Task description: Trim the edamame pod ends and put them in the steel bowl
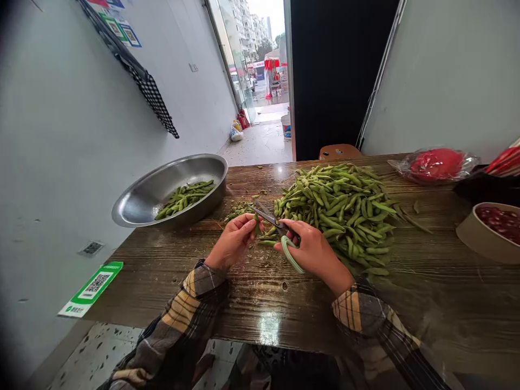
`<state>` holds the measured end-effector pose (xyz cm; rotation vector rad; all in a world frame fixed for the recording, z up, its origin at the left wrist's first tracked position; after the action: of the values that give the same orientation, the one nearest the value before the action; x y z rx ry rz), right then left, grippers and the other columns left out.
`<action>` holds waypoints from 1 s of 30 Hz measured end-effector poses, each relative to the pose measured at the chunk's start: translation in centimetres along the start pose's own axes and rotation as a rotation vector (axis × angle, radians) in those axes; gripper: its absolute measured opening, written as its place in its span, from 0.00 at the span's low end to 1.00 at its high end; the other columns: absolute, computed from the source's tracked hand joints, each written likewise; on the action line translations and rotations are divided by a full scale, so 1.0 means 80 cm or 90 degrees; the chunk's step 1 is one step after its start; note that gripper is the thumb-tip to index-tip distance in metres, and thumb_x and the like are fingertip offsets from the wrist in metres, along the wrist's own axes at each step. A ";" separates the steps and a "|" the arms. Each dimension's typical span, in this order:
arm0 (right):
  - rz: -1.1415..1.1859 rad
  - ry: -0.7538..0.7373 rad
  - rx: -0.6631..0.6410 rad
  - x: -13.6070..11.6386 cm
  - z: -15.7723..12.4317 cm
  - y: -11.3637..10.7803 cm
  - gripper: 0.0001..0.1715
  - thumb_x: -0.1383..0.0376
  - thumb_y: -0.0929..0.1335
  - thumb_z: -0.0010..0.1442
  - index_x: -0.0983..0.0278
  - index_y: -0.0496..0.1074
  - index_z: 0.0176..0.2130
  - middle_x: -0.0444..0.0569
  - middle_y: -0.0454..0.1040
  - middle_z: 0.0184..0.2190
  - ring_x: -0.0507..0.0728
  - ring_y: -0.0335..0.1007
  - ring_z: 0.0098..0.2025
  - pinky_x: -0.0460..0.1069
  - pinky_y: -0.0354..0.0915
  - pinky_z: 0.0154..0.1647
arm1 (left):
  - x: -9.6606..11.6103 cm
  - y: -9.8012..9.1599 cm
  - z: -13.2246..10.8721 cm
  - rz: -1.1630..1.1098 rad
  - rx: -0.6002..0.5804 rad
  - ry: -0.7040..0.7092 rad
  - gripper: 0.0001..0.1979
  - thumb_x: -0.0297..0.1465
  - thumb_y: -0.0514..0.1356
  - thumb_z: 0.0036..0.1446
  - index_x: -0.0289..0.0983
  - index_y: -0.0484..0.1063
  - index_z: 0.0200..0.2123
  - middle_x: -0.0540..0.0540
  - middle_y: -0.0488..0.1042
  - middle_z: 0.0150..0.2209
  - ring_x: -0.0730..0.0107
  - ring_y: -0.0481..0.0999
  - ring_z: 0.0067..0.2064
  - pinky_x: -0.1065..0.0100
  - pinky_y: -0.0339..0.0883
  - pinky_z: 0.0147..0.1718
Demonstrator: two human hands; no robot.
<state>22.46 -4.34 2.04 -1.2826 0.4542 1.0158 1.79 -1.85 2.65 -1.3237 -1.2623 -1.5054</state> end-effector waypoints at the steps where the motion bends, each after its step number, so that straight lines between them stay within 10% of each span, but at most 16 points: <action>1: -0.006 -0.011 -0.012 0.000 -0.001 0.000 0.32 0.57 0.73 0.51 0.64 0.71 0.54 0.50 0.75 0.39 0.57 0.71 0.36 0.51 0.68 0.38 | 0.001 0.000 -0.001 -0.001 -0.004 0.004 0.14 0.39 0.64 0.53 0.33 0.70 0.35 0.48 0.73 0.29 0.82 0.61 0.22 0.77 0.49 0.19; 30: -0.063 -0.090 -0.076 0.004 -0.003 0.000 0.27 0.56 0.71 0.56 0.64 0.72 0.53 0.54 0.77 0.42 0.59 0.73 0.39 0.52 0.69 0.41 | 0.012 0.004 -0.011 0.303 -0.064 0.096 0.14 0.39 0.57 0.59 0.33 0.72 0.30 0.48 0.70 0.28 0.76 0.61 0.27 0.72 0.56 0.27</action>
<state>22.68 -4.43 1.71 -1.3167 0.2219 1.0540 1.71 -2.69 3.71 -1.4227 -0.7169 -1.3075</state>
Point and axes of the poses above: each hand's wrist, its own z-axis towards the middle knuckle, its own y-axis out of the palm, x = y × z, the point moved 1 cm from there along z, towards the middle knuckle
